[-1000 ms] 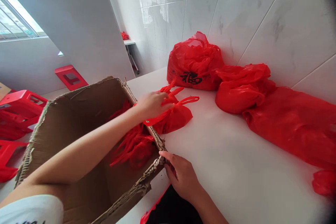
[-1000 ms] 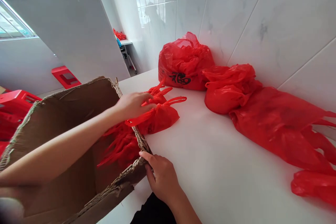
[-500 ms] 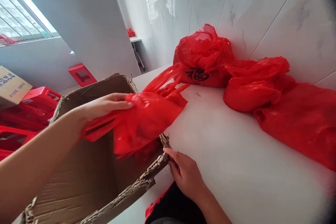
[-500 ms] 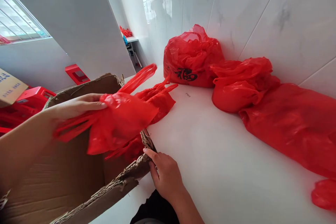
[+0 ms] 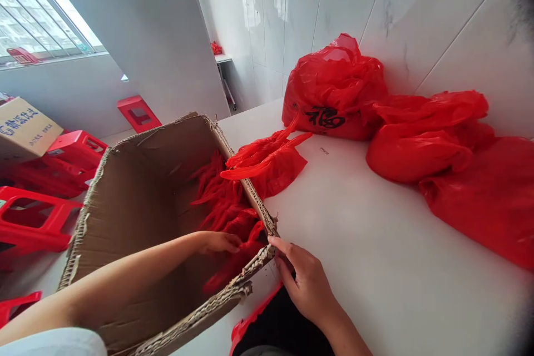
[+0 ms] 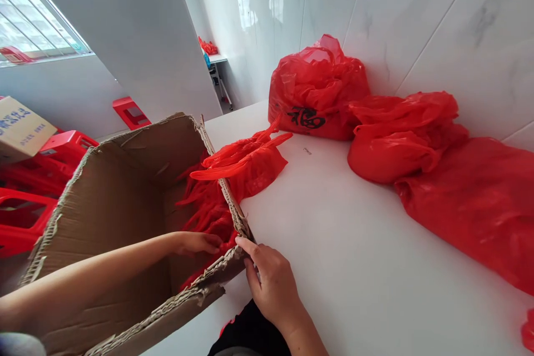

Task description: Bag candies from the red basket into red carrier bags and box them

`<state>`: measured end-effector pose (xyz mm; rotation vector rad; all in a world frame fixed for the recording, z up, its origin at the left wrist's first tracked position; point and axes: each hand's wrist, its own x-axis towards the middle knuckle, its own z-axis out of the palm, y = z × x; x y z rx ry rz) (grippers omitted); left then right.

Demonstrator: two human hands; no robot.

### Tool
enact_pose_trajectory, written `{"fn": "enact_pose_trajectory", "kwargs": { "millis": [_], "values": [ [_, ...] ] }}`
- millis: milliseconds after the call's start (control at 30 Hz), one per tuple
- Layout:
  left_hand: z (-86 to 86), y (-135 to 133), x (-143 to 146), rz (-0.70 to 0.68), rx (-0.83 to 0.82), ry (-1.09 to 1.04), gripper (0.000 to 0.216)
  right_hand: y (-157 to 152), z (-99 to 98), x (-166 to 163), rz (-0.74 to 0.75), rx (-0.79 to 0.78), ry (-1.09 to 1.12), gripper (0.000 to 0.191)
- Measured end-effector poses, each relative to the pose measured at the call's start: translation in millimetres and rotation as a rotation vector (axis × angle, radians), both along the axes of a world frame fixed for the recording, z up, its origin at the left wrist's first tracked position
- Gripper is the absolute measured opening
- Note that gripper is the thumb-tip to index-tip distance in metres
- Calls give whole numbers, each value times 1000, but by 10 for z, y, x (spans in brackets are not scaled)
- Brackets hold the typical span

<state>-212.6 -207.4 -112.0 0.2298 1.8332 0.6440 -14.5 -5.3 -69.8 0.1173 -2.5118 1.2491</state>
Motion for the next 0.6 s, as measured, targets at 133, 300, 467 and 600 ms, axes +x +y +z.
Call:
{"fn": "enact_pose_trajectory", "kwargs": {
  "millis": [133, 300, 467, 600],
  "values": [
    [104, 76, -173, 125, 100, 150, 47, 6, -6, -1, 3, -6, -7, 49],
    [988, 295, -883, 457, 350, 716, 27, 22, -17, -15, 14, -17, -19, 49],
    [1902, 818, -1079, 460, 654, 1261, 21, 24, -11, -26, 15, -41, -45, 45],
    [1962, 1312, -698, -229, 334, 1350, 32, 22, -4, -22, 8, -33, -50, 44]
  ]
}}
